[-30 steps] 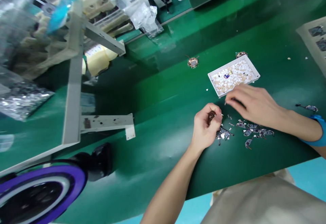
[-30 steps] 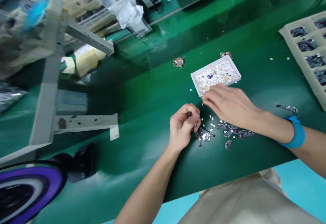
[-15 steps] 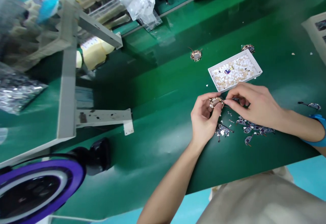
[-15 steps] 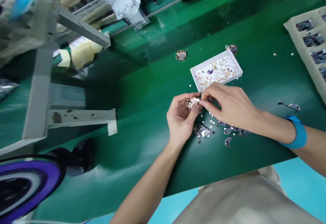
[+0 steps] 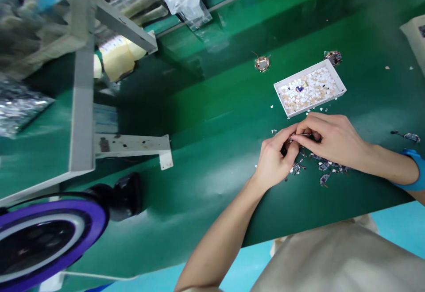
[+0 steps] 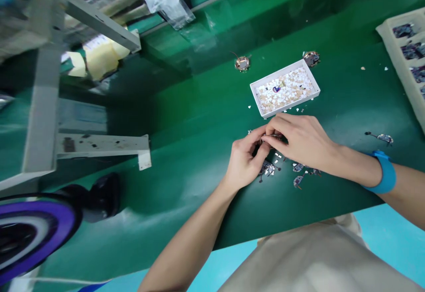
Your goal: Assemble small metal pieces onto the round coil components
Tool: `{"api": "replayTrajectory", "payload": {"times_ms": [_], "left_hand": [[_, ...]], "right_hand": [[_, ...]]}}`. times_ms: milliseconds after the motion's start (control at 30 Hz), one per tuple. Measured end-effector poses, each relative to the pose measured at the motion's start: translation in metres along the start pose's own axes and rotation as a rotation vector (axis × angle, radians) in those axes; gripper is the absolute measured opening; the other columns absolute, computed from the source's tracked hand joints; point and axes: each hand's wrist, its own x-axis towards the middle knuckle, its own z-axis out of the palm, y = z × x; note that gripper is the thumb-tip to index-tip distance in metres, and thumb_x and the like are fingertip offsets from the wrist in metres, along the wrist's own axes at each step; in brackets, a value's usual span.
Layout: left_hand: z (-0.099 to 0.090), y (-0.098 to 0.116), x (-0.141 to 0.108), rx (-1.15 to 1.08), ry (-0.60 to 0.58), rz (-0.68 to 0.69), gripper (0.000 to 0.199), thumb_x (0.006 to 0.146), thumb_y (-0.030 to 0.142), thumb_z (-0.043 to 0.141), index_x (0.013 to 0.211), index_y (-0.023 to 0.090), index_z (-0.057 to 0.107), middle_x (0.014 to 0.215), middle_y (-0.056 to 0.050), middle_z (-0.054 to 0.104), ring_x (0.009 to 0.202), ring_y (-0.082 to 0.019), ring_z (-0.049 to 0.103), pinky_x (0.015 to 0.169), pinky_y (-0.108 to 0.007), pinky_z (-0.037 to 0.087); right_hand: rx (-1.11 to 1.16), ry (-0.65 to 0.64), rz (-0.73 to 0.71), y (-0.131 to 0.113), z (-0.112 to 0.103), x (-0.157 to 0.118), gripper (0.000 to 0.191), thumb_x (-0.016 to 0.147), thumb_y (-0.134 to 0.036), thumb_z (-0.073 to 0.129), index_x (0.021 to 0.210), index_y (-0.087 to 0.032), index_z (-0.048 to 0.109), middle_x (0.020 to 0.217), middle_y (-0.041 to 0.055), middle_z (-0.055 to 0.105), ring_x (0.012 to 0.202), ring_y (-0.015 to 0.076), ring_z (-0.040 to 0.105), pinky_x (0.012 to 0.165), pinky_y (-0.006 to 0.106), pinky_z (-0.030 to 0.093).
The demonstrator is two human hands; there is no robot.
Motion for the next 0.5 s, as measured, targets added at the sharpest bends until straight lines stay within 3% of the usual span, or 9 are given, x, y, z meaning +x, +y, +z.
{"api": "replayTrajectory", "payload": {"times_ms": [167, 333, 500], "left_hand": [[-0.003, -0.005, 0.000, -0.121, 0.021, -0.083, 0.033, 0.103, 0.026, 0.056, 0.134, 0.023, 0.068, 0.112, -0.004, 0.079, 0.092, -0.018, 0.075, 0.085, -0.031, 0.058], [-0.002, -0.006, 0.000, -0.213, 0.027, -0.108, 0.036, 0.105, 0.032, 0.057, 0.139, 0.024, 0.065, 0.100, -0.003, 0.080, 0.078, -0.016, 0.074, 0.075, -0.028, 0.059], [0.000, -0.008, -0.001, -0.286, 0.025, -0.103, 0.039, 0.102, 0.030, 0.062, 0.139, 0.022, 0.065, 0.116, -0.008, 0.078, 0.086, -0.018, 0.076, 0.077, -0.030, 0.062]], "right_hand": [[0.015, -0.039, -0.002, 0.001, -0.005, 0.003, 0.010, 0.103, -0.029, 0.062, 0.100, -0.021, 0.068, 0.086, 0.0004, 0.070, 0.066, 0.0145, 0.060, 0.063, 0.029, 0.043], [0.032, -0.029, 0.000, 0.000, -0.010, 0.006, 0.009, 0.101, -0.026, 0.061, 0.096, -0.021, 0.067, 0.082, -0.0004, 0.069, 0.063, 0.0143, 0.060, 0.062, 0.029, 0.043], [0.131, -0.014, 0.053, -0.002, -0.010, 0.007, 0.008, 0.099, -0.028, 0.065, 0.096, -0.021, 0.068, 0.079, -0.0012, 0.069, 0.060, 0.0131, 0.059, 0.062, 0.028, 0.045]]}}
